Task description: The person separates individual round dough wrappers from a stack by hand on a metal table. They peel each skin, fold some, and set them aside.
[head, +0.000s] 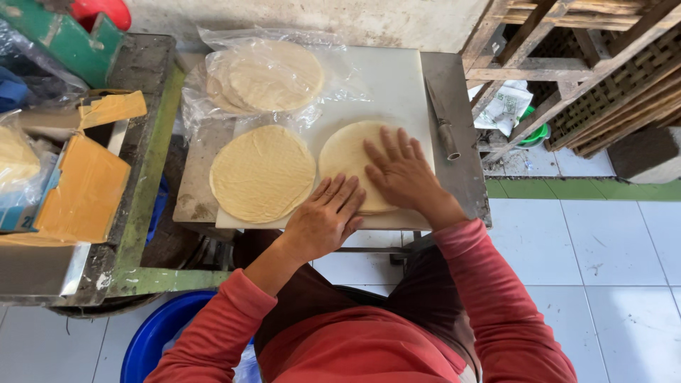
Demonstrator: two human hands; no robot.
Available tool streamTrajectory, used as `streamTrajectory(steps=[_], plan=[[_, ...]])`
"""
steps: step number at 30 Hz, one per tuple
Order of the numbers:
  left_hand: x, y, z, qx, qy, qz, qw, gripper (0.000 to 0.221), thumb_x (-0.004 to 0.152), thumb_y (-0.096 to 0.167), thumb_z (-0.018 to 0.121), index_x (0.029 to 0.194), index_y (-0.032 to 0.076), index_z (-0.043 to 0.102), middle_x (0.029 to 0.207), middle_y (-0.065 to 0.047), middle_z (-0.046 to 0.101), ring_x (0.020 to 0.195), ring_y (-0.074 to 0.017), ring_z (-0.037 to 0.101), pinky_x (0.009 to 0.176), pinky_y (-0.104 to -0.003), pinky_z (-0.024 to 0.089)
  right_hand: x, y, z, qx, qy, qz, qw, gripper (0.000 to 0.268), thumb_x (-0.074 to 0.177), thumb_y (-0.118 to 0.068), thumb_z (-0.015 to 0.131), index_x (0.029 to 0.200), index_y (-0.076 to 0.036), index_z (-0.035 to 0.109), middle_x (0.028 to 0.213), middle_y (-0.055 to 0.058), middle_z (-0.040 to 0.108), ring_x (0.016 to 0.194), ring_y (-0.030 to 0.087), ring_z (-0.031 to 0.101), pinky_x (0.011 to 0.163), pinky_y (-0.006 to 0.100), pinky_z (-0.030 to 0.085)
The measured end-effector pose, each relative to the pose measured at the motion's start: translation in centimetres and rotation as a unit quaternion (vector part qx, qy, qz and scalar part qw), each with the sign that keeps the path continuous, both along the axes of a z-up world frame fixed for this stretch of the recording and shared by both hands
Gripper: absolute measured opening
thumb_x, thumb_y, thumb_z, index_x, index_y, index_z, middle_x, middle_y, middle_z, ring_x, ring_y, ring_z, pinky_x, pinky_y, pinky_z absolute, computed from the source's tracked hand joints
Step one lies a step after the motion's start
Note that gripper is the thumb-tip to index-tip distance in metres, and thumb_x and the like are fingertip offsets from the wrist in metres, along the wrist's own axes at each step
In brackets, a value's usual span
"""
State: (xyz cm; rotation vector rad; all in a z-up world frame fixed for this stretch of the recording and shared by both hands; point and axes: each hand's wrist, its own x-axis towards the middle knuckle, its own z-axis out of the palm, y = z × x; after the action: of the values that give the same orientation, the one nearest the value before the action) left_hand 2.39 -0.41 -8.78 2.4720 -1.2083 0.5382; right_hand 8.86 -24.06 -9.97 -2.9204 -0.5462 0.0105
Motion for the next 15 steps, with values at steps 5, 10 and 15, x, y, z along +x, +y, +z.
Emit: streamTrajectory(steps=[5,10,15], plan=[[0.0,0.0,0.5,0.017,0.003,-0.004,1.0,0.053,0.103,0.038,0.055,0.138,-0.001,0.059,0.148,-0.024,0.053,0.14,-0.0405,0.049,0.119,-0.05,0.036,0.4,-1.0,0.0,0.009,0.024,-0.016,1.0,0.068,0.104,-0.054,0.026,0.163,-0.021,0.027,0.17,0.02,0.011,0.155,0.044,0.007,0.124,0.055,0.007],[-1.0,1.7,-0.1,-0.127,-0.039,0.042,0.99,0.044,0.1,0.029,0.065,0.131,-0.002,0.062,0.137,-0.02,0.061,0.131,-0.0357,0.058,0.114,-0.049,0.042,-0.3,-0.2,1.7,0.029,-0.1,0.027,0.994,0.057,0.103,-0.039,0.052,0.153,-0.011,0.046,0.158,0.025,0.037,0.145,0.046,0.033,0.115,0.056,0.03],[-4.7,6.7,-1.4,-0.284,-0.077,0.253,0.922,0.016,0.094,0.009,0.073,0.108,0.004,0.069,0.108,-0.013,0.07,0.101,-0.0323,0.065,0.09,-0.043,0.053,-1.4,4.7,3.7,0.213,-0.154,0.168,0.95,0.03,0.097,-0.019,0.076,0.123,-0.006,0.071,0.128,0.014,0.069,0.121,0.029,0.065,0.1,0.039,0.059]])
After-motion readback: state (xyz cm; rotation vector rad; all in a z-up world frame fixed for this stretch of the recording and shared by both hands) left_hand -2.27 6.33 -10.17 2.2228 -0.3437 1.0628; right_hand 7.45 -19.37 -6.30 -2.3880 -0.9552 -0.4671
